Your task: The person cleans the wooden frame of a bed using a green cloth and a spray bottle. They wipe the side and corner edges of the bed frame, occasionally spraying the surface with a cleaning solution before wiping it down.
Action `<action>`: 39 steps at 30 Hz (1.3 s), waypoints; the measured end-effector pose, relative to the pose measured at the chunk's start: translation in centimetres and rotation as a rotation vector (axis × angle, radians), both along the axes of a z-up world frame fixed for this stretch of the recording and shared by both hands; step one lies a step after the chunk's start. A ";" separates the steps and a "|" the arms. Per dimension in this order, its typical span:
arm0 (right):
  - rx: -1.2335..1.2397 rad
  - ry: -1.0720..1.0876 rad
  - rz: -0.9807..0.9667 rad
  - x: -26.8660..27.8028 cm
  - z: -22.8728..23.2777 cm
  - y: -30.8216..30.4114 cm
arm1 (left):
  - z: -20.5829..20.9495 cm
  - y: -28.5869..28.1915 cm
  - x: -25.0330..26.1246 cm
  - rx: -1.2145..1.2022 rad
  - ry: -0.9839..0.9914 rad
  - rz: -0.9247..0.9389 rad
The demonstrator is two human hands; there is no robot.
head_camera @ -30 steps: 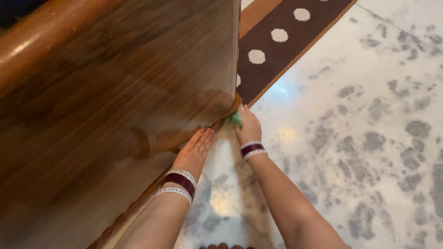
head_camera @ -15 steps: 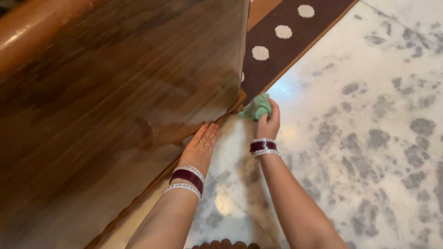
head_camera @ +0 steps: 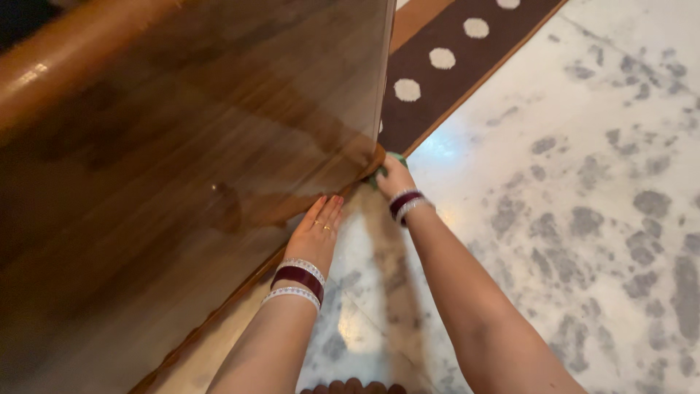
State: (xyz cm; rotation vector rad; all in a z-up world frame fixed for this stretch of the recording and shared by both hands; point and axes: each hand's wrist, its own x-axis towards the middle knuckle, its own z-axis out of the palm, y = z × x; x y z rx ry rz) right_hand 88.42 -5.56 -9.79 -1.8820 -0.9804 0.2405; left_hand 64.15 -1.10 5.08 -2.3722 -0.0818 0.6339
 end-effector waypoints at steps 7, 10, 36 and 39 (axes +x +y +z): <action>0.404 0.728 -0.187 -1.3 3.1 -5.2 | 3.0 -0.8 -0.9 -0.362 -0.297 -0.017; 0.595 0.579 0.037 -1.8 4.5 -4.3 | 6.1 -2.0 -1.8 -0.540 -0.577 -0.088; 1.125 0.442 -0.021 -11.4 43.3 -0.2 | 36.5 -1.3 -4.9 -0.120 -0.993 -0.023; 1.026 0.239 -0.173 -11.3 41.0 1.2 | 36.5 -1.4 -4.9 -0.093 -0.975 0.004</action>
